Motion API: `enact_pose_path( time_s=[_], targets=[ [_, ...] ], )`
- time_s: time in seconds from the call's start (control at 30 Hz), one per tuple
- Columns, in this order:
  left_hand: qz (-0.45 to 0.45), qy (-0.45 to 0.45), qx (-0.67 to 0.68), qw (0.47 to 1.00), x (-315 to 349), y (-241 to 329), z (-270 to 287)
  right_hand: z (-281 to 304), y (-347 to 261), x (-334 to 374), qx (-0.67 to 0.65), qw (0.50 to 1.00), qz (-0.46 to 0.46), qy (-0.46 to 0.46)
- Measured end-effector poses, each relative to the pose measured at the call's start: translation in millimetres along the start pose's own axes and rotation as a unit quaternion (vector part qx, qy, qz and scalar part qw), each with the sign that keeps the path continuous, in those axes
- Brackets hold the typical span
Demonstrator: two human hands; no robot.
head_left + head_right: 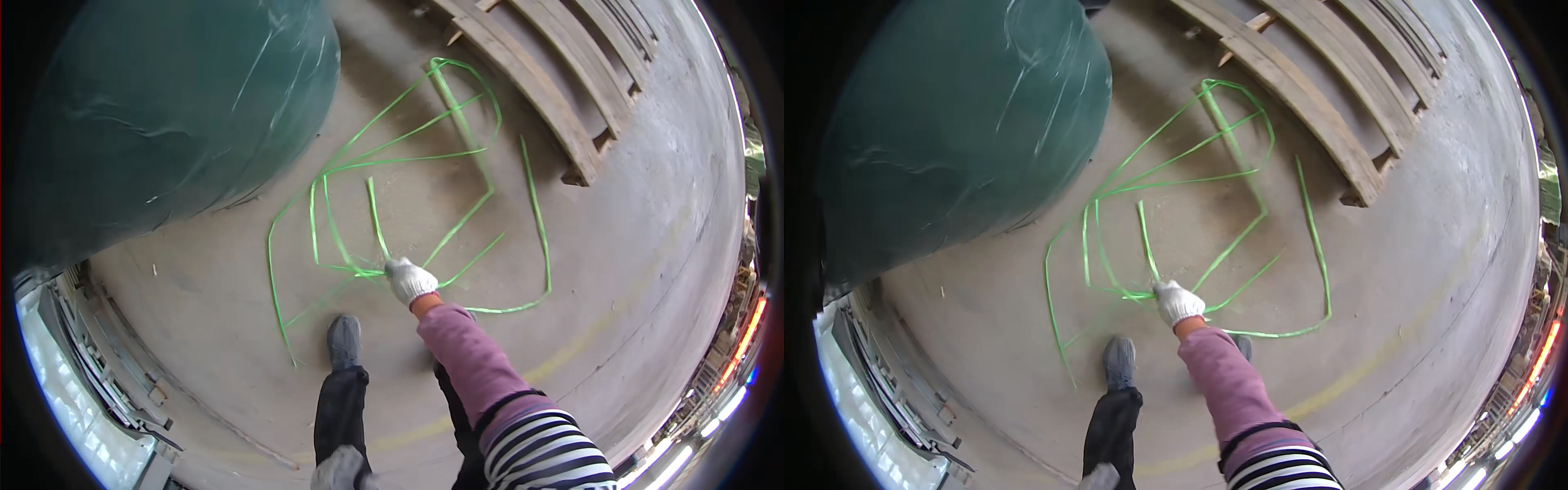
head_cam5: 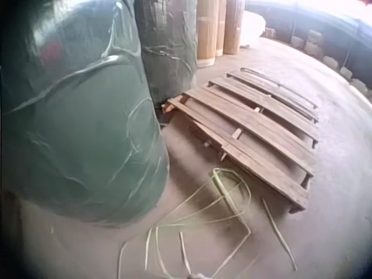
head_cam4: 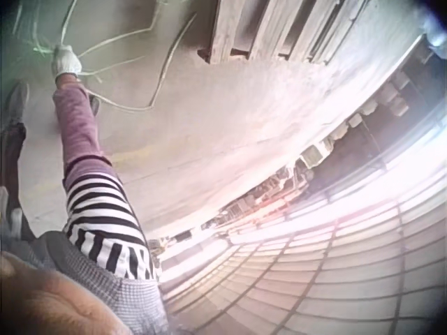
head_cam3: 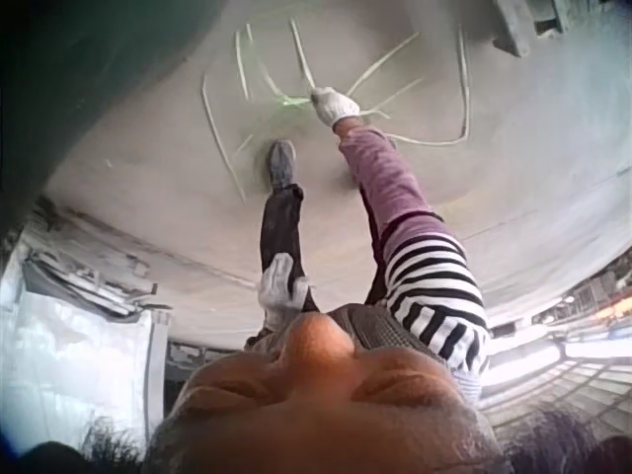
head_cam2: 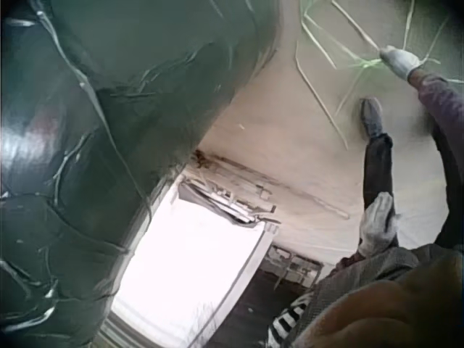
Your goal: The person moves a metal frame, gathers green plastic straps from the floor, and pushes a metal cart. They then pick up pieces of brown paper from the floor and the cart and place them onto a large pile.
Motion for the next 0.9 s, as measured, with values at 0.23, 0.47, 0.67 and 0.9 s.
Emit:
enact_pose_path(
  time_s=[0.23, 0.47, 0.67, 0.9],
  targets=[
    [0.092, -0.251, -0.078, 0.960, -59.9, 27.4, -15.4, 105.7, -144.3, 336.1, 0.059, 0.968, 0.217, -0.109],
    [-0.194, -0.404, 0.353, 0.821, 30.3, 270.6, -51.6, 302.0, -141.8, 586.9, -0.541, 0.800, 0.197, 0.166],
    [-0.137, -0.603, -0.016, 0.785, 177.8, 447.7, -37.5, 290.6, -3.0, 906.1, -0.487, 0.771, -0.112, 0.394],
    [-0.139, -0.701, 0.333, 0.615, 432.6, 653.3, -96.8, 131.3, 50.2, 966.2, -0.481, 0.614, 0.317, 0.539]
  ],
)
Point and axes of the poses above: each hand's wrist, its own x-axis away from the middle knuckle, its own z-axis out of the back of the hand, y = z × x, the point moved 10 cm from there along -x, towards the middle knuckle, and after that the axes turned 6 degrees about -y, right-handed, at the moved point
